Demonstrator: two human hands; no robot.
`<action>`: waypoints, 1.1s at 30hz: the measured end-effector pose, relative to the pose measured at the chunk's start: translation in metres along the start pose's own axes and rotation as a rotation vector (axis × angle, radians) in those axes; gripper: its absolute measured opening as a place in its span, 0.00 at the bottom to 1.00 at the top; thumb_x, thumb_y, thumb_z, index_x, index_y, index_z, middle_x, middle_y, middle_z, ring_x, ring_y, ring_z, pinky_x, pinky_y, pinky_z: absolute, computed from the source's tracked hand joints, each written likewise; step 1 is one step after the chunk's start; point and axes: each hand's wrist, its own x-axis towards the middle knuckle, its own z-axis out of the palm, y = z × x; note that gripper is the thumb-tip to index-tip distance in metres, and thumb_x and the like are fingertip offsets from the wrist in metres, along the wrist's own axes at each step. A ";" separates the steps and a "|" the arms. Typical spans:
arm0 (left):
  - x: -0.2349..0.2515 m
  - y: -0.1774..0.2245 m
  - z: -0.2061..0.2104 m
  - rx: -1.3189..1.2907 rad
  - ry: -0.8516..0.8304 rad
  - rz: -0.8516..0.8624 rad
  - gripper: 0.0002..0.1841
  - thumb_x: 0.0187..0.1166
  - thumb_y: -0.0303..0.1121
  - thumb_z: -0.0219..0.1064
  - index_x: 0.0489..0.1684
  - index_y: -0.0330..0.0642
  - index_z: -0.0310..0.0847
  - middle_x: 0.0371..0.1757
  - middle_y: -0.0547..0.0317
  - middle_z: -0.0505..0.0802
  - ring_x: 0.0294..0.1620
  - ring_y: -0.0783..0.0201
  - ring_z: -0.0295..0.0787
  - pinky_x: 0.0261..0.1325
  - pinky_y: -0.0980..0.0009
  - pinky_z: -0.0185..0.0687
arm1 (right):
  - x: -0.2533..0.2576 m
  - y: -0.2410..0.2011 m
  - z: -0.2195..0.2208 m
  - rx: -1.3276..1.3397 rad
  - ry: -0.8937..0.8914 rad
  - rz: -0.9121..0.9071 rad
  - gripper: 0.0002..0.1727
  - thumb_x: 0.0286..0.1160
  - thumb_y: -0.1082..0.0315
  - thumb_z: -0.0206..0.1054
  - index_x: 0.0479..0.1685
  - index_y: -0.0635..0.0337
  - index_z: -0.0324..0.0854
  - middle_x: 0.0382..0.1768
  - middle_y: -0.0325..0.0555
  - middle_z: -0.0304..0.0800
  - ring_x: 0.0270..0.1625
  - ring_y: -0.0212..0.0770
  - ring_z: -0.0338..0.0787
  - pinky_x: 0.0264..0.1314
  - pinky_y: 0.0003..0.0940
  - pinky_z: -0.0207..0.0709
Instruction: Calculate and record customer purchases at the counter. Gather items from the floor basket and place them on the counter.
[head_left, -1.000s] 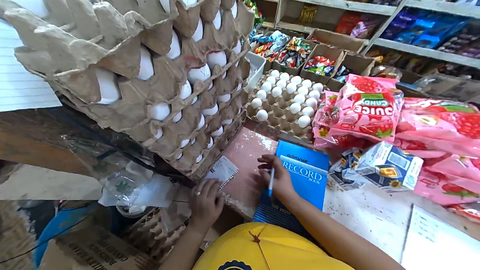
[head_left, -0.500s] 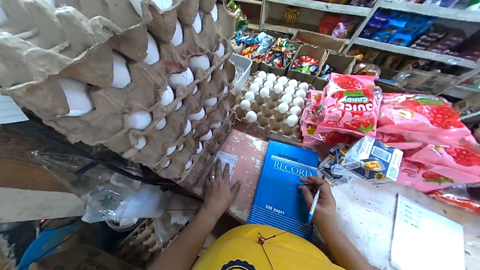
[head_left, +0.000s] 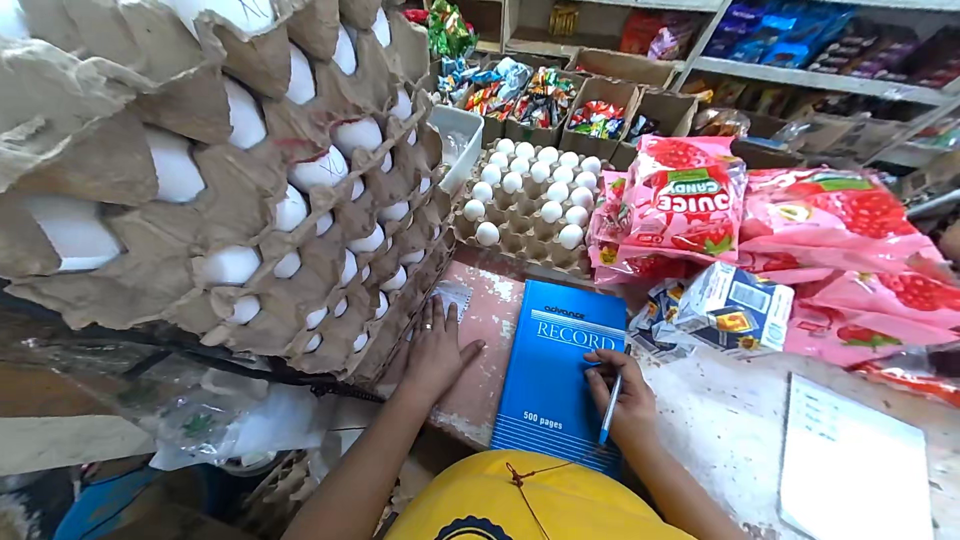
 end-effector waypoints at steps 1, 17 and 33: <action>0.000 0.002 -0.001 0.011 0.000 0.005 0.52 0.81 0.71 0.48 0.92 0.32 0.51 0.94 0.32 0.50 0.96 0.39 0.42 0.93 0.45 0.43 | 0.000 0.000 0.000 0.001 -0.005 0.000 0.17 0.74 0.74 0.63 0.59 0.74 0.79 0.53 0.49 0.92 0.42 0.23 0.89 0.44 0.16 0.83; 0.070 0.023 -0.014 0.013 0.043 0.133 0.50 0.82 0.68 0.53 0.92 0.33 0.51 0.94 0.34 0.52 0.96 0.40 0.40 0.93 0.44 0.43 | 0.002 0.003 0.000 -0.024 -0.021 -0.067 0.16 0.73 0.75 0.63 0.58 0.75 0.80 0.52 0.52 0.93 0.41 0.24 0.89 0.43 0.15 0.82; 0.049 0.044 -0.013 0.077 -0.018 0.030 0.51 0.81 0.73 0.43 0.96 0.44 0.44 0.96 0.38 0.46 0.97 0.39 0.35 0.91 0.34 0.32 | 0.004 0.008 -0.001 0.006 0.002 -0.081 0.16 0.74 0.74 0.63 0.58 0.72 0.80 0.52 0.48 0.93 0.41 0.22 0.88 0.42 0.13 0.81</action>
